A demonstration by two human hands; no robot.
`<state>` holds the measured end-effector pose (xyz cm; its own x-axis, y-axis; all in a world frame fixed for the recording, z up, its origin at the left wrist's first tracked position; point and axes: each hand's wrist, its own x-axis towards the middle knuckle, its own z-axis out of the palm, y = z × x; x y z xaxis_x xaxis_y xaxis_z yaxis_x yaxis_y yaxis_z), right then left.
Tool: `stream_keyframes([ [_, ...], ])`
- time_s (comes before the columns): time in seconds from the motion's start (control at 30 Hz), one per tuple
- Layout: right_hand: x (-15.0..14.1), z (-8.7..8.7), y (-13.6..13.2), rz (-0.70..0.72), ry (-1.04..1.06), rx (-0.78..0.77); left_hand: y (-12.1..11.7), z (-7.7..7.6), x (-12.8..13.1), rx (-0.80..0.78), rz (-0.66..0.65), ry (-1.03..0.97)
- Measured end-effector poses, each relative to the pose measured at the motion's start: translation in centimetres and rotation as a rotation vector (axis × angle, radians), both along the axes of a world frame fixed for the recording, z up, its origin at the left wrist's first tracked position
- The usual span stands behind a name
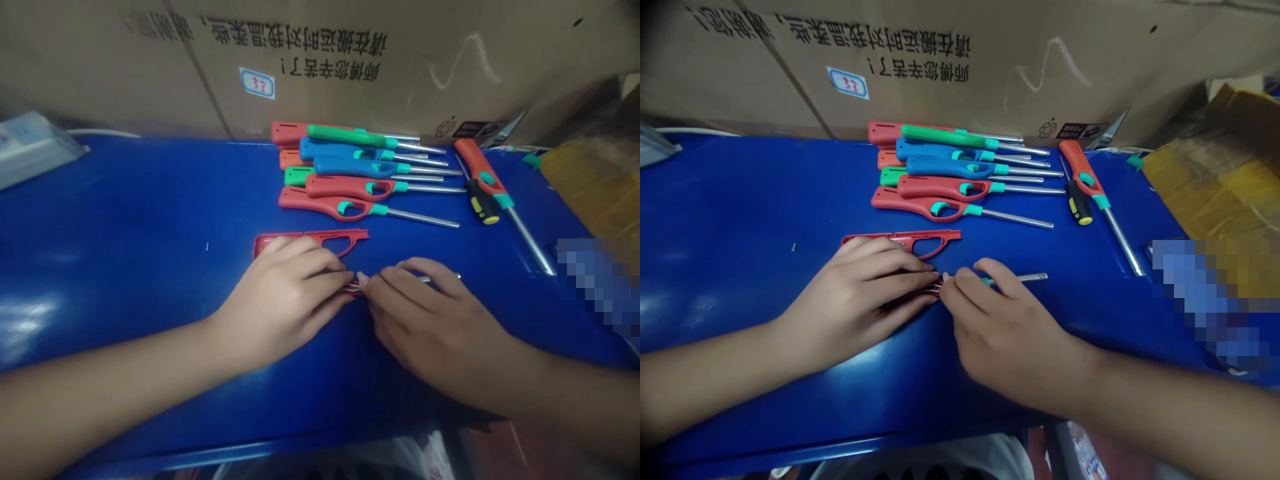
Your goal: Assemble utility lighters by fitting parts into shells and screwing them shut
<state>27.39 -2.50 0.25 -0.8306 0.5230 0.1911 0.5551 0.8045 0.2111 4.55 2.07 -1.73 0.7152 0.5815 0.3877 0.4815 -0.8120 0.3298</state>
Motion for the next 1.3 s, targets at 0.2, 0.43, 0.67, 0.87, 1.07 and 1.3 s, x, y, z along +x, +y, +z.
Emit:
stream_keyframes([
  [0.2, -0.5, 0.8, 1.1, 0.007, -0.030, -0.121, 0.1, 0.0, 0.1, 0.013, -0.005, 0.003],
  [0.43, 0.5, 2.0, 5.9, -0.230, 0.352, -0.781, 0.1, -0.2, 0.0, -0.033, -0.005, -0.014],
  [0.67, -1.1, 3.6, 8.2, -0.443, 0.123, -1.064, 0.1, -0.4, 0.2, -0.061, -0.003, -0.006],
  [0.87, -1.7, 4.4, 8.4, -0.456, 0.020, -1.058, 0.6, 3.1, -1.7, -0.181, -0.066, 0.101],
  [1.07, -1.6, 4.1, 7.8, -0.440, 0.020, -0.998, -0.7, 4.3, -4.6, -0.108, -0.061, 0.252],
  [1.3, -1.5, 4.0, 6.8, -0.468, 0.058, -0.950, -1.8, 1.5, -4.3, -0.026, -0.026, 0.204],
])
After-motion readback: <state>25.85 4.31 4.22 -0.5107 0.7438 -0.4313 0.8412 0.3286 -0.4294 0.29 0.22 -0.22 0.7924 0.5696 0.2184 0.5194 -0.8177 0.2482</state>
